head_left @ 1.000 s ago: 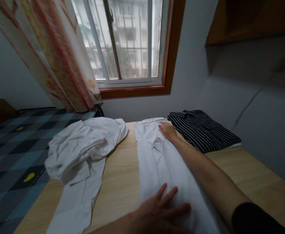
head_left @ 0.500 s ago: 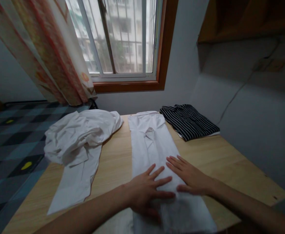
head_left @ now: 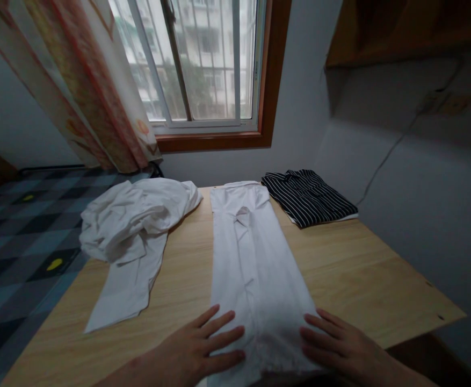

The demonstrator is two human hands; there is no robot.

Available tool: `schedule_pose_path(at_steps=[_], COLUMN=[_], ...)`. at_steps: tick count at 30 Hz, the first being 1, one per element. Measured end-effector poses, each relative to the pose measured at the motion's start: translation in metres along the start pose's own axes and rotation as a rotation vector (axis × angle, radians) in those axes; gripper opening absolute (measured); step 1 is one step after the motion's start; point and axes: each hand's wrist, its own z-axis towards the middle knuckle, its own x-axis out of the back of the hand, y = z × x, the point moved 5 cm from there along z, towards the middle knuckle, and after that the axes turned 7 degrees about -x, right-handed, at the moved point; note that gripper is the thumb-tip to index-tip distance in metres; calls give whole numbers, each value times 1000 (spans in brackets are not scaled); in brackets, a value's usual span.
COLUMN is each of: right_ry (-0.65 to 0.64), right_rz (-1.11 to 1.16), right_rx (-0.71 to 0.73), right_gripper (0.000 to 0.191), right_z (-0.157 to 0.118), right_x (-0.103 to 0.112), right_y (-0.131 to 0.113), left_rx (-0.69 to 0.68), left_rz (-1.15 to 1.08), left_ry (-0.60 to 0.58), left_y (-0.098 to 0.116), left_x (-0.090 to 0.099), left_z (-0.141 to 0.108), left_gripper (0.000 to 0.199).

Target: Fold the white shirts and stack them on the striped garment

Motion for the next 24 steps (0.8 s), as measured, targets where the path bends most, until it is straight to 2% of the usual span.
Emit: schedule_pose_path(at_steps=[3,6,9,11,14,16,18,20,24], right_ry=[-33,-11,120,229,380,429,402,316,149], right_rz=[-24,-52,-39,-16,53,89,132,222,452], right_rx=[-5,11,22,14,-119,-250,-317,-339,-412], right_gripper=[69,68,63,51,26,27,31,32,28], right_z=[0,-3,-3,1,13,20,23,22,11], right_x=[5,2,-5,-6,3,13,20,24,25], right_y=[2,5,13,20,30,32,25,12,-6], left_rx=[6,-28,-56,-76,-105,-58,29,97,142], left_rz=[86,187,246,260,187,78,-39,-138,-234], left_ry=[41,147,244,288,430,521,528,477,413], left_y=[-4,-10,-17,-23,-33,-39,-38,-28,-3], left_x=[-5,-8,-11,-13,-11,-7,-5,-5,0], left_z=[-4,-6,-4,0,4,2,-3,-10,-21], left_gripper=[57,42,34,32,31,35,39,40,40])
